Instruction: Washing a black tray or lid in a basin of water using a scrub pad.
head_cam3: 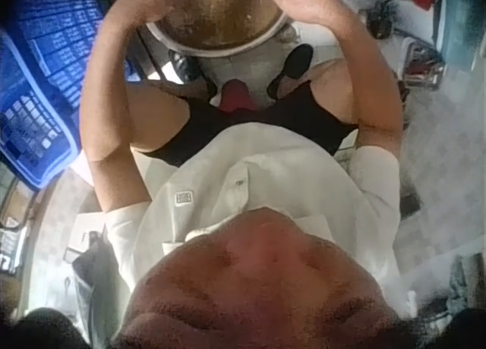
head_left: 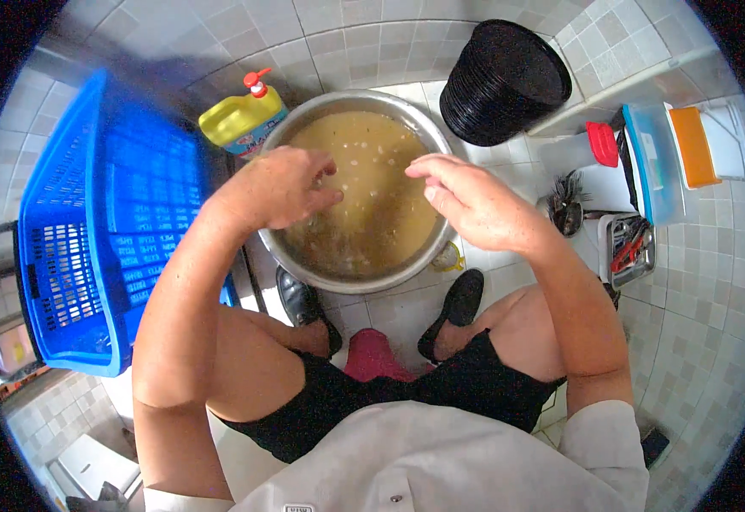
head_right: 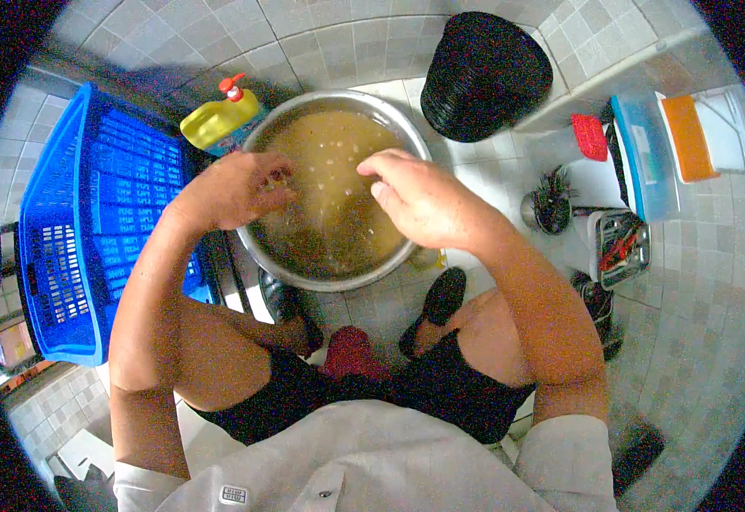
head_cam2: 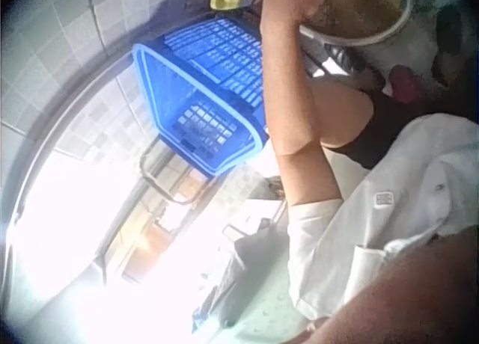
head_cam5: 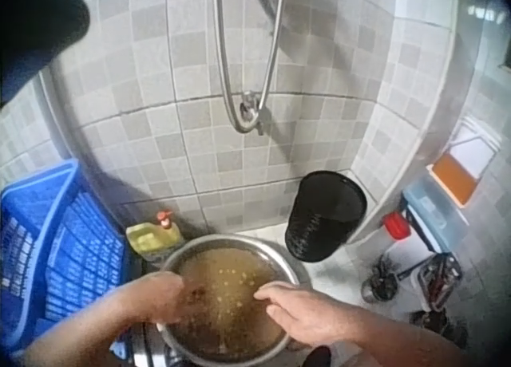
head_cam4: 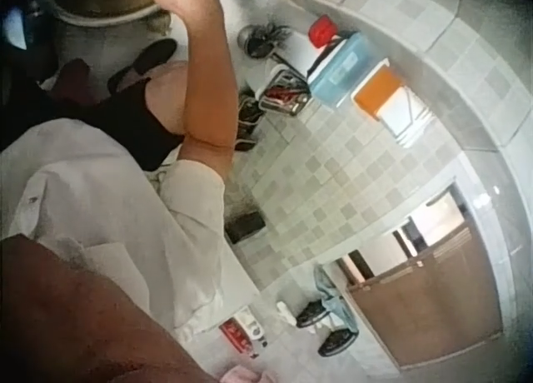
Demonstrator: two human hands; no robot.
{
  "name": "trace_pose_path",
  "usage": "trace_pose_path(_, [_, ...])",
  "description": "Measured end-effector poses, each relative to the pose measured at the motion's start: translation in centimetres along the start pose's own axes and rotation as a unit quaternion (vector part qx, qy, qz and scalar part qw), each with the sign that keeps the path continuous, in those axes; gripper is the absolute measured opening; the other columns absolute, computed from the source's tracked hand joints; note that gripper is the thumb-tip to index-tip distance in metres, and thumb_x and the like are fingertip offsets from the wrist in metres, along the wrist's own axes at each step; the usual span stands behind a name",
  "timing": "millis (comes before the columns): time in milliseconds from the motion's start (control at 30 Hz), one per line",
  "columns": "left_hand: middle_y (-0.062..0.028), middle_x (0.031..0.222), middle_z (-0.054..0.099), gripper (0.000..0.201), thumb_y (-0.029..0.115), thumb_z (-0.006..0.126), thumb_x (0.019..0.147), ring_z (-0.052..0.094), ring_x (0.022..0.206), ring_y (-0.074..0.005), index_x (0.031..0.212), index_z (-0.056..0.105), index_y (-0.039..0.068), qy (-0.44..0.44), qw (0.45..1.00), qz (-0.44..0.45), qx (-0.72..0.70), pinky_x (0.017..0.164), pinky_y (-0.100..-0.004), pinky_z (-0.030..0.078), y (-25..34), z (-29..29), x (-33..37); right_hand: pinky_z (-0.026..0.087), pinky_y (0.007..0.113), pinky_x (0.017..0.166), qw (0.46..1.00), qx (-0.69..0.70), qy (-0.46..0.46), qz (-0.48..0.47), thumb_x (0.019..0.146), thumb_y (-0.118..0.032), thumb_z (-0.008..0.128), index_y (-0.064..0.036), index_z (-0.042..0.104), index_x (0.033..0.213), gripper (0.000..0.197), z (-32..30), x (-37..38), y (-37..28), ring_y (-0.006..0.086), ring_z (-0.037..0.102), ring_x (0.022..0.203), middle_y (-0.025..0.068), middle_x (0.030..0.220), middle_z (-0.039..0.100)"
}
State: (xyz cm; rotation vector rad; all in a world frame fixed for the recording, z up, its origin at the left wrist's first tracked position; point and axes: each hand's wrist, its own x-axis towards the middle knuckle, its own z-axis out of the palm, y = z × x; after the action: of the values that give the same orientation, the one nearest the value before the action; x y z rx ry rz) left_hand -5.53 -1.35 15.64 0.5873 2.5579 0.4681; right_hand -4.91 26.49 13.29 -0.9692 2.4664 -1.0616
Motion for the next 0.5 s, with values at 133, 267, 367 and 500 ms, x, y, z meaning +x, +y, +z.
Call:
trace_pose_path(133, [-0.0233,0.093,0.065,0.040,0.033,0.062,0.081,0.062,0.091,-0.0381,0.103,0.064,0.000,0.019,0.999,0.004,-0.038,0.083,-0.0452,0.048,-0.2,0.3,0.5,0.045,0.037,0.090,1.000,-0.003,0.000,0.001,0.093,-0.010,0.043,0.0002,0.050,0.120,0.030,0.5,0.7,-0.2,0.0328,0.058,0.101,0.0195,0.113,0.057])
trace_pose_path(267, [-0.0234,0.095,0.065,0.039,0.031,0.062,0.082,0.062,0.091,-0.0376,0.103,0.063,-0.001,0.012,0.999,-0.030,-0.033,0.083,-0.0455,0.048,-1.0,0.2,0.2,0.043,0.041,0.095,0.993,0.051,-0.040,0.097,0.094,-0.013,0.043,0.0009,0.050,0.119,0.029,-0.2,1.0,-1.5,0.0367,0.055,0.108,0.0210,0.117,0.057])
trace_pose_path(367, [-0.0222,0.123,0.055,0.047,0.023,0.067,0.081,0.053,0.113,-0.0390,0.120,0.054,0.003,0.017,0.998,-0.045,-0.036,0.095,-0.0436,0.044,-1.7,0.6,0.7,0.039,0.043,0.100,0.757,0.589,0.043,0.281,0.099,-0.041,0.037,0.0013,0.045,0.131,0.054,0.0,1.0,-0.8,0.0314,0.051,0.119,0.0180,0.131,0.052])
trace_pose_path(500, [-0.0188,0.147,0.030,0.078,0.016,0.072,0.072,0.028,0.135,-0.0396,0.139,0.034,0.007,0.169,0.983,0.039,0.061,0.111,-0.0457,0.027,-0.1,0.1,0.4,0.032,0.045,0.106,0.637,0.718,0.069,0.273,0.093,-0.061,0.032,0.0082,0.039,0.132,0.079,-1.6,0.7,-1.1,0.0333,0.045,0.125,0.0235,0.133,0.048])
